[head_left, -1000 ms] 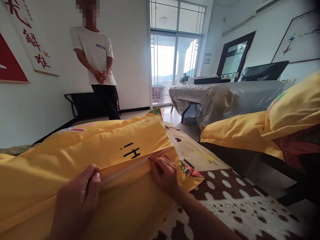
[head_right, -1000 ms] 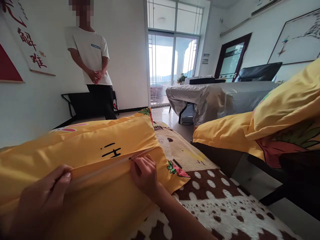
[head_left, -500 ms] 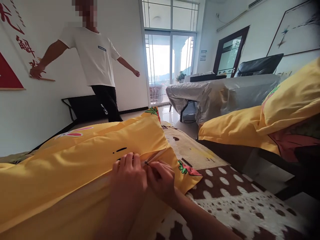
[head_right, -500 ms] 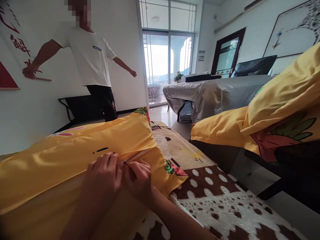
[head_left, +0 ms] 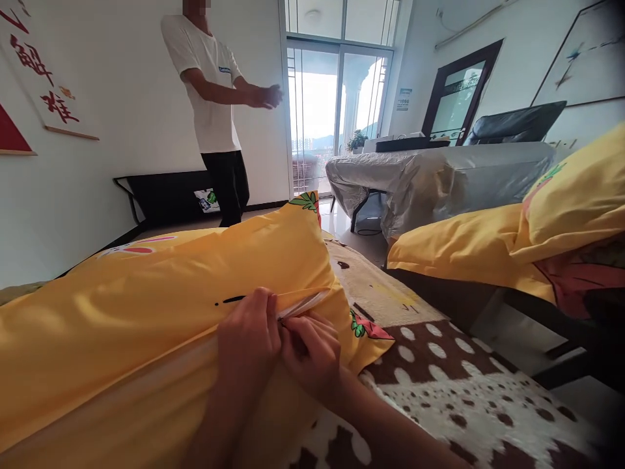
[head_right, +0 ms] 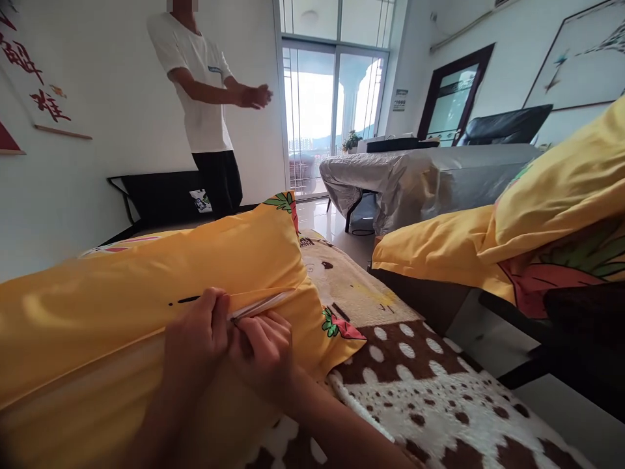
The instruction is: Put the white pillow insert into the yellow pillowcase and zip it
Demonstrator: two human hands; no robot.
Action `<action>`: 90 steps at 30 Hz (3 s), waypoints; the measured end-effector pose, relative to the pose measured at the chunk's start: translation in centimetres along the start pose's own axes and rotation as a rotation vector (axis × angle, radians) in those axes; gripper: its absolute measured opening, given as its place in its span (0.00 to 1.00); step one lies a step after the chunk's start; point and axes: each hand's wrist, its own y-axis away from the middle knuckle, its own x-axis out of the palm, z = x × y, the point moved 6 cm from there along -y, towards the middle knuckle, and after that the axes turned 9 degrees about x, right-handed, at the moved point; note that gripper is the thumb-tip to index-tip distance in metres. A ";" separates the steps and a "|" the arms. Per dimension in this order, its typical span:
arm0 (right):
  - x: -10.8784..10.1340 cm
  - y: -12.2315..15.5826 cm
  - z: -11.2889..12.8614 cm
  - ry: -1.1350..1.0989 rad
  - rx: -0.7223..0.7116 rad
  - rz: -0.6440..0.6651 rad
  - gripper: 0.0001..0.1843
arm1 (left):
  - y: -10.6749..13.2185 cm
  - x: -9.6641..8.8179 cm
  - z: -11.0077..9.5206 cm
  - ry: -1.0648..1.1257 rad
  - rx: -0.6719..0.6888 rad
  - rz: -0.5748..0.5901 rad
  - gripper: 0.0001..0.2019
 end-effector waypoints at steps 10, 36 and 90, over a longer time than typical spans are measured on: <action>0.2 -0.2 -0.2 0.081 0.036 0.094 0.09 | -0.1 1.0 0.3 -0.003 -0.018 0.133 0.12; -2.1 -3.1 -5.1 0.470 0.542 0.632 0.14 | 0.0 1.8 -0.3 0.000 0.030 0.199 0.17; -2.9 -3.9 -8.5 0.916 0.559 0.443 0.11 | 0.3 1.4 -1.0 0.009 0.053 0.036 0.16</action>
